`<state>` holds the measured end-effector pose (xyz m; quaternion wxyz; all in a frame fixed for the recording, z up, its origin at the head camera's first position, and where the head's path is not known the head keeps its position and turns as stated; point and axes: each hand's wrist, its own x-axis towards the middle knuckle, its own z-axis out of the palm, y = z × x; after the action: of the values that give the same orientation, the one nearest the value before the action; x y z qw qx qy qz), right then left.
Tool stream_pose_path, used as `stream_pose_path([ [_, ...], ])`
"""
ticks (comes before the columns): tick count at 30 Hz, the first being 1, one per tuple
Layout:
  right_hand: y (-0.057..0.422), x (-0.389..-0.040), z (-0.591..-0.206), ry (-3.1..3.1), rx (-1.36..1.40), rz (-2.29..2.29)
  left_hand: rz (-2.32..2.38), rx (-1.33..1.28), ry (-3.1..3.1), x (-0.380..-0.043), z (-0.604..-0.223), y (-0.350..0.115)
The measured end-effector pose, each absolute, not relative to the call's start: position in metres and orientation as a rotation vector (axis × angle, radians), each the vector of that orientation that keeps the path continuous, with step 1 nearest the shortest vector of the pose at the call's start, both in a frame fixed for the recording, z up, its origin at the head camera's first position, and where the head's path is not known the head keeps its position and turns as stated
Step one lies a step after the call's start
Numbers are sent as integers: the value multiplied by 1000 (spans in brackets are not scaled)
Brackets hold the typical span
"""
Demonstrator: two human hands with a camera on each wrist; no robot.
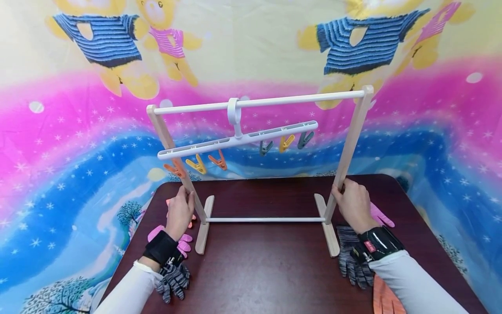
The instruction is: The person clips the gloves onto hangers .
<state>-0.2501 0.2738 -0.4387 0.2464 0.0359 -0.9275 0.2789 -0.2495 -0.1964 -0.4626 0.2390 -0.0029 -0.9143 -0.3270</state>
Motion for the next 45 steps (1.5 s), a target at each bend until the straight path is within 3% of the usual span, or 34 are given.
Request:
stream_pose_path([
  [45,274,-248,-438,-2534,94,738,-771,-41,-2475,-249,-465,-196],
])
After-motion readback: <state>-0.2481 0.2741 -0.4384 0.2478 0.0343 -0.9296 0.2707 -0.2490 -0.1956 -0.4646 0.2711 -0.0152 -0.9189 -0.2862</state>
